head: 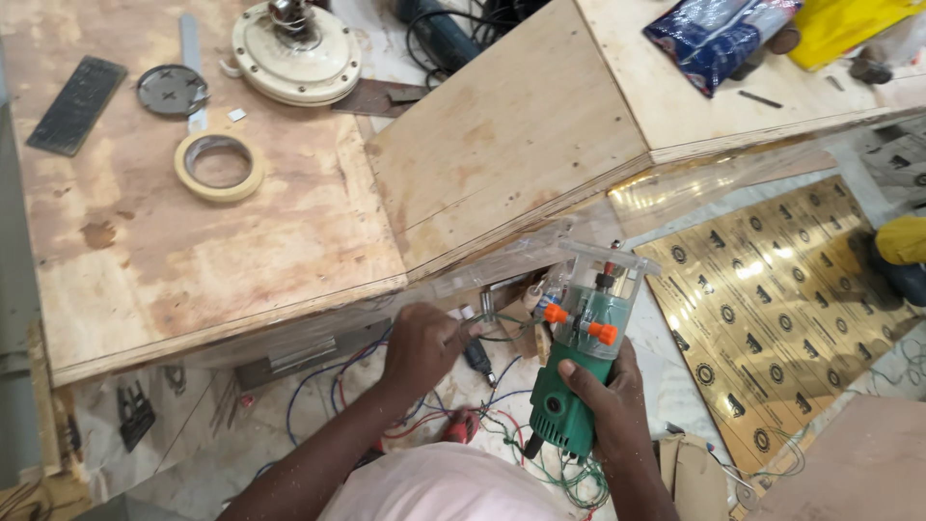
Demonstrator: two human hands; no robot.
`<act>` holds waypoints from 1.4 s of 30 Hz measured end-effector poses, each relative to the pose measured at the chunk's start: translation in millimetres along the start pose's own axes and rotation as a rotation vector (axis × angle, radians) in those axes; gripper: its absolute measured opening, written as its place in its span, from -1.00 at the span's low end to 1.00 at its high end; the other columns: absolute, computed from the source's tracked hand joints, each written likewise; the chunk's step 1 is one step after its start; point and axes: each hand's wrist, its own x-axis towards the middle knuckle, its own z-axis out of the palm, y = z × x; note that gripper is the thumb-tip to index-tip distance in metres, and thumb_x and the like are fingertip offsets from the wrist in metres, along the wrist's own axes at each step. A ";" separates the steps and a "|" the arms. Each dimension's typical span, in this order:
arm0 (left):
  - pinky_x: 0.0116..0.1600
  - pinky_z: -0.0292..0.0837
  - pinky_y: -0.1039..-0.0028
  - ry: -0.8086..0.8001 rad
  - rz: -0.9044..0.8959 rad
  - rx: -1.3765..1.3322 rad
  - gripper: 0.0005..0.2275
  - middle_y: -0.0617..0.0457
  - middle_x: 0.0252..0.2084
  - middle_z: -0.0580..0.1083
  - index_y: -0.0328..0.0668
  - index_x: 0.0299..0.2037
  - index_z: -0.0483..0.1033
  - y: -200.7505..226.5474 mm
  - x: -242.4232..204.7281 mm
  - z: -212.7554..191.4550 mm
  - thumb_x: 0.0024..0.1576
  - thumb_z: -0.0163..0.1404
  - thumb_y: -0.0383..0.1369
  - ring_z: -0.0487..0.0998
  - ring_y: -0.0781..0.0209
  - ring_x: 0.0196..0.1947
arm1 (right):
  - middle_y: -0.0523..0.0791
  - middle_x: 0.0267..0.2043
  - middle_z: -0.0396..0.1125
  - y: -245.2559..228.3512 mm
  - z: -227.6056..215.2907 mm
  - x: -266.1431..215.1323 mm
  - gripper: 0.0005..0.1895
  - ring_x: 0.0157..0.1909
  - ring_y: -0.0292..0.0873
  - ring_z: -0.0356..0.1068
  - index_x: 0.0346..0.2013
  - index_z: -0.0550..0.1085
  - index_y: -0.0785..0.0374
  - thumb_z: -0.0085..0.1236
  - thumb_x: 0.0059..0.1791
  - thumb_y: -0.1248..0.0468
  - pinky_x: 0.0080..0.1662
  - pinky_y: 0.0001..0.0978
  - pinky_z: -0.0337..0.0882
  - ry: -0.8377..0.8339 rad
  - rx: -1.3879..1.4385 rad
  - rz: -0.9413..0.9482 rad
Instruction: The person uses a handheld electric router to smooth the edges of a wooden cabinet structure. They guide the tool along the vertical and horizontal seams of the plywood, creating a rounded profile. The person occasionally pauses to wipe away wood shavings and inspect the routed surface.
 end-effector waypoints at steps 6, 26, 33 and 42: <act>0.16 0.37 0.09 0.360 0.325 -0.070 -0.67 -0.16 0.03 0.49 -0.30 0.07 0.43 49.8 46.9 -7.4 0.14 0.13 -0.34 0.47 -0.12 0.05 | 0.10 -0.02 0.41 0.0 -22.5 1.0 -0.23 -0.07 -0.04 0.50 0.26 0.23 0.33 0.27 -0.21 0.29 -0.11 -0.13 0.59 0.010 0.054 -0.006; -0.09 0.37 0.23 0.683 0.240 0.149 -0.95 0.06 -0.24 0.40 -0.13 -0.19 0.42 113.2 159.7 38.7 0.21 0.04 -0.44 0.44 0.08 -0.16 | 0.08 0.00 0.38 -22.2 -107.3 31.4 -0.24 -0.06 -0.08 0.47 0.28 0.23 0.38 0.25 -0.19 0.31 -0.10 -0.19 0.56 -0.149 0.060 -0.102; -0.10 0.35 0.20 0.655 0.087 0.319 -0.88 0.07 -0.26 0.42 -0.11 -0.23 0.43 75.0 110.0 33.5 0.16 0.14 -0.38 0.45 0.04 -0.17 | 0.09 -0.01 0.41 -28.9 -119.3 34.0 -0.26 -0.07 -0.04 0.51 0.26 0.23 0.35 0.23 -0.21 0.33 -0.11 -0.15 0.59 -0.253 0.080 -0.092; -0.10 0.39 0.26 0.733 0.235 0.301 -0.87 0.10 -0.25 0.42 -0.07 -0.18 0.50 112.3 140.2 32.4 0.13 0.18 -0.38 0.47 0.11 -0.18 | 0.09 -0.05 0.40 -25.7 -116.8 32.2 -0.26 -0.11 -0.03 0.51 0.25 0.24 0.35 0.23 -0.21 0.34 -0.15 -0.15 0.60 -0.249 0.067 -0.073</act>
